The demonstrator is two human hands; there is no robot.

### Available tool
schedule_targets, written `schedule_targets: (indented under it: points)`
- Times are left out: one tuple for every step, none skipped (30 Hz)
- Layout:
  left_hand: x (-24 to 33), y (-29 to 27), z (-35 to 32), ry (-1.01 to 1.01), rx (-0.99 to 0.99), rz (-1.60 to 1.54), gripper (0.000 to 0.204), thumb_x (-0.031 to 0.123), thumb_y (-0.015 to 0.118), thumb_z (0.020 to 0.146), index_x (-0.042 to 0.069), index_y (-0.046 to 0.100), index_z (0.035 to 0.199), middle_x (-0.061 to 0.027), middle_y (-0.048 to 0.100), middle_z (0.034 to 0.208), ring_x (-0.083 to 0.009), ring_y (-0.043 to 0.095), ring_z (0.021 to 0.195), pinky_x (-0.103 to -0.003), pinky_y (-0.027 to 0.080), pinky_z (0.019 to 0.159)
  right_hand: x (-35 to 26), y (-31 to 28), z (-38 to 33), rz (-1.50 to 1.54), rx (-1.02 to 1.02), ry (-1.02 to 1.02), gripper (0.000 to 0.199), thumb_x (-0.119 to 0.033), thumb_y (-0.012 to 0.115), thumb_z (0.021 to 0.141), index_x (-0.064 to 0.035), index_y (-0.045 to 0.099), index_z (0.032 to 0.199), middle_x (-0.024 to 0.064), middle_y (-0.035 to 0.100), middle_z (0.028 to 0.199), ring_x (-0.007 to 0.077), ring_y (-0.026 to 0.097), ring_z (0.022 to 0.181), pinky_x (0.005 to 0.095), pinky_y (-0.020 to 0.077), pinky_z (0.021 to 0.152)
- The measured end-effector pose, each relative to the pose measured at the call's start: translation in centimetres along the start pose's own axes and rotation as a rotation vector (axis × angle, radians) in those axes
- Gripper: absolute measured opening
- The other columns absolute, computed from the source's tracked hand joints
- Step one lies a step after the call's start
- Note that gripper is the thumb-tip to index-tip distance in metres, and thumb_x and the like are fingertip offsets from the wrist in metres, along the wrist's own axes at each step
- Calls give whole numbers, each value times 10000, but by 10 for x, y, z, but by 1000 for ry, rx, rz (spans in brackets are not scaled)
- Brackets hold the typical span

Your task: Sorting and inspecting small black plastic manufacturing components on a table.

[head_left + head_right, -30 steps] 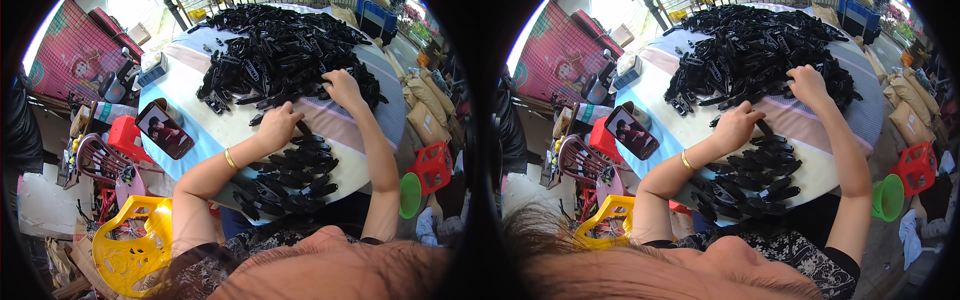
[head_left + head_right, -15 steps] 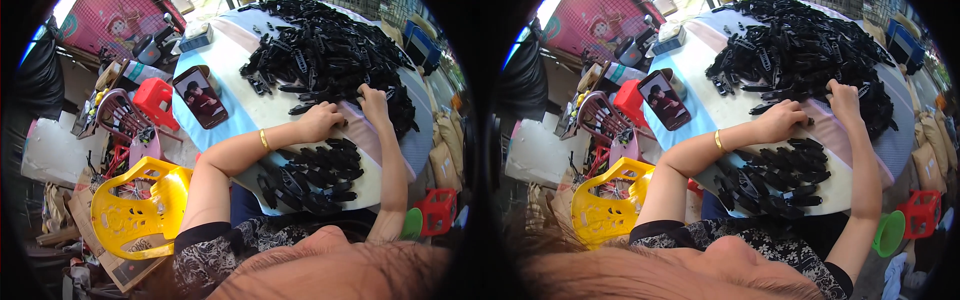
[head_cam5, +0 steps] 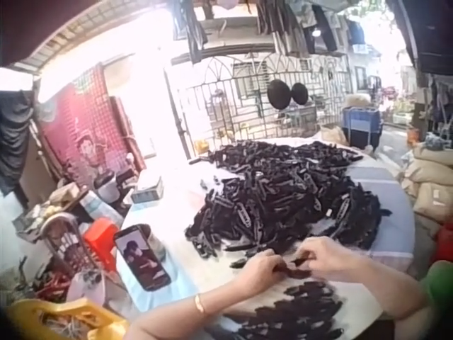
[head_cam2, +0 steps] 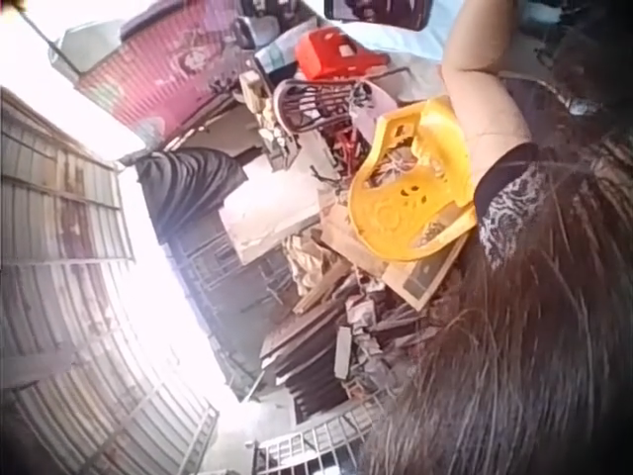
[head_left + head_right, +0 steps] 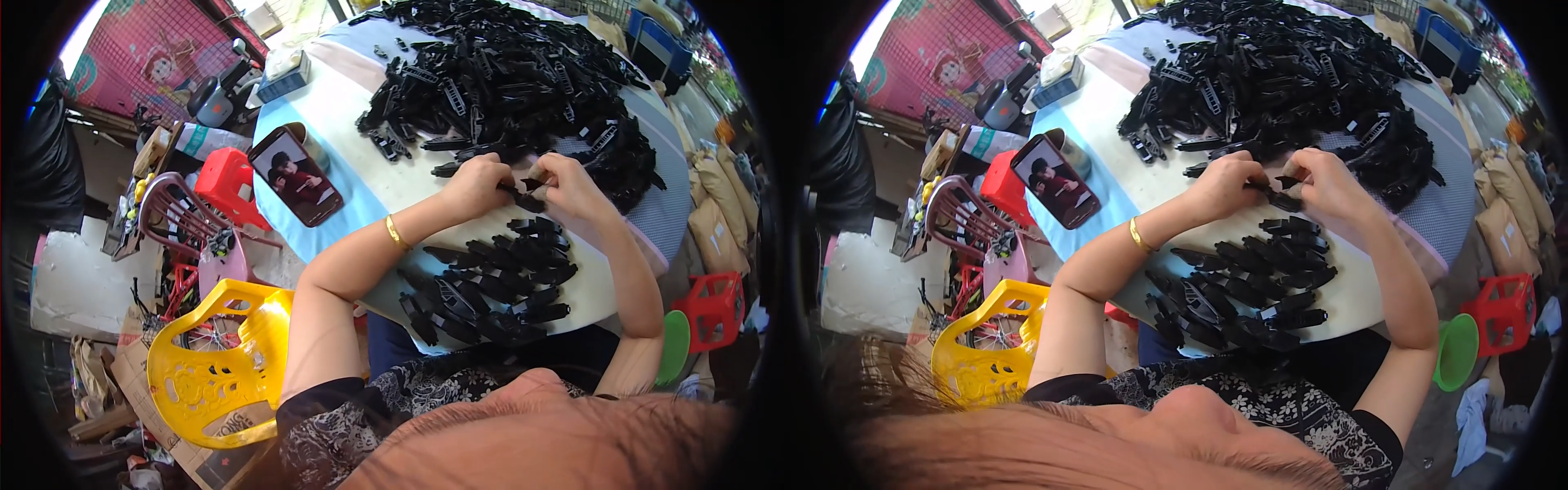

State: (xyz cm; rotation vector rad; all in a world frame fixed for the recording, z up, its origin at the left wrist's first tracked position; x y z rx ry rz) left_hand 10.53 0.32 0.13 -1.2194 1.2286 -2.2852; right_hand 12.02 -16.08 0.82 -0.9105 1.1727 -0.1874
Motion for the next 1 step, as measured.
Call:
schedule_targets:
  points:
    - [-2, 1, 1, -26, 22, -41, 202, 144, 713, 624, 54, 694, 803, -135, 620, 848, -309, 589, 870, -382, 487, 785, 5, 0, -2, 59, -34, 40, 281, 113, 591, 694, -2, 624, 949, 88, 614, 957, 203, 636, 814, 290, 518, 742]
Point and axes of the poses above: each hand's wrist, its own z-axis towards the middle knuckle, its own y-axis out of the palm, x = y × z, the point moved 5 cm from there along z, towards the middle knuckle
